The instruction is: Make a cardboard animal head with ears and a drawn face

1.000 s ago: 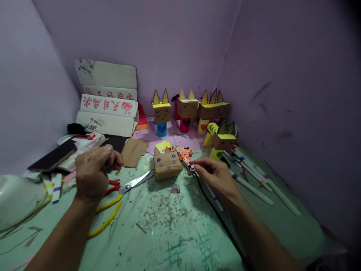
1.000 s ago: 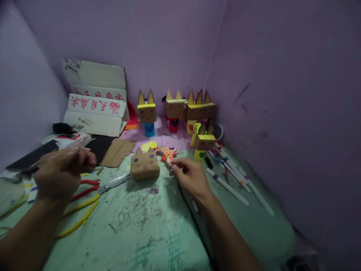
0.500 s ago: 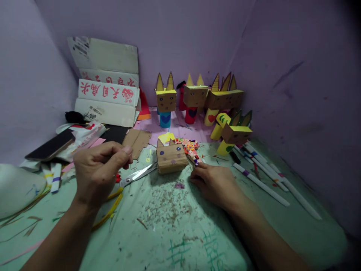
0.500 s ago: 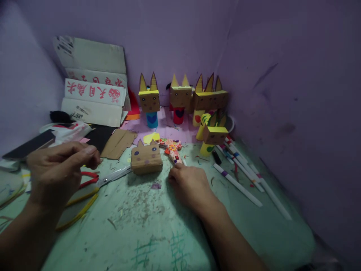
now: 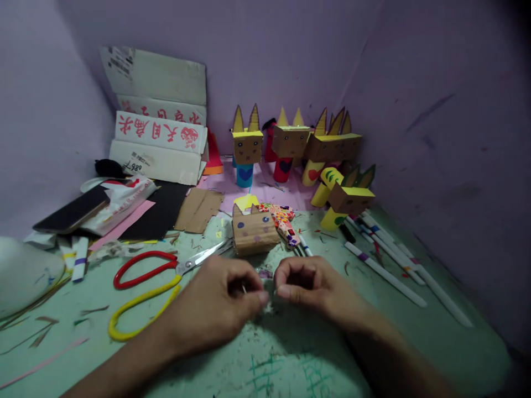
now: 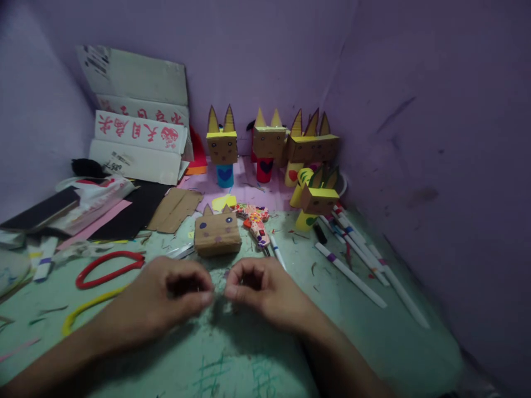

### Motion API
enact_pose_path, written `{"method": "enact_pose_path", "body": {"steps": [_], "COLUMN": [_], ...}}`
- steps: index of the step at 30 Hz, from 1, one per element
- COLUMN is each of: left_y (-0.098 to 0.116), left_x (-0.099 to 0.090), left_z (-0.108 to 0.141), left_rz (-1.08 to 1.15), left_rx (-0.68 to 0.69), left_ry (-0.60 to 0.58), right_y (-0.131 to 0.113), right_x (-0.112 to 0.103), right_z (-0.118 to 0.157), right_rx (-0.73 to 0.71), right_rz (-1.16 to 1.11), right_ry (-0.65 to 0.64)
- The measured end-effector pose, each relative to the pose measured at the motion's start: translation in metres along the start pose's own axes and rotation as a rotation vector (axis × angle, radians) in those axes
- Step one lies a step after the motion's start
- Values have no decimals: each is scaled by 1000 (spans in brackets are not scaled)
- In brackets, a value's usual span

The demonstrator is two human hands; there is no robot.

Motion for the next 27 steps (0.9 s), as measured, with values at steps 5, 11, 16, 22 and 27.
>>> {"method": "enact_pose_path", "body": {"steps": [5, 11, 16, 22, 27], "left_y": [-6, -8, -9, -15, -21], "left_x": [33, 35, 34, 33, 35], "left_z": [0, -4, -6, -9, -11], "left_rz": [27, 117, 121, 186, 247], "left_rx": [-87, -107, -101, -178, -265], "left_ry": [-147, -188, -167, -151, -175], "right_y": [12, 14, 15, 16, 18], "right_x": [9, 6, 5, -2, -2], "right_z": [0, -1, -2, -4, -4], "right_rx": [113, 124, 144, 170, 227], "right_rz": [-49, -29, -13, -53, -36], "right_ry": [-16, 8, 27, 82, 94]}}
Point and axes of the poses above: each hand's wrist, its own z-axis away from the middle knuckle, its own x-axis out of the palm, y = z × x, the point moved 5 cm from there along -z, towards the middle knuckle, and after that the axes turned 8 degrees about -z, right-handed, at the moved point
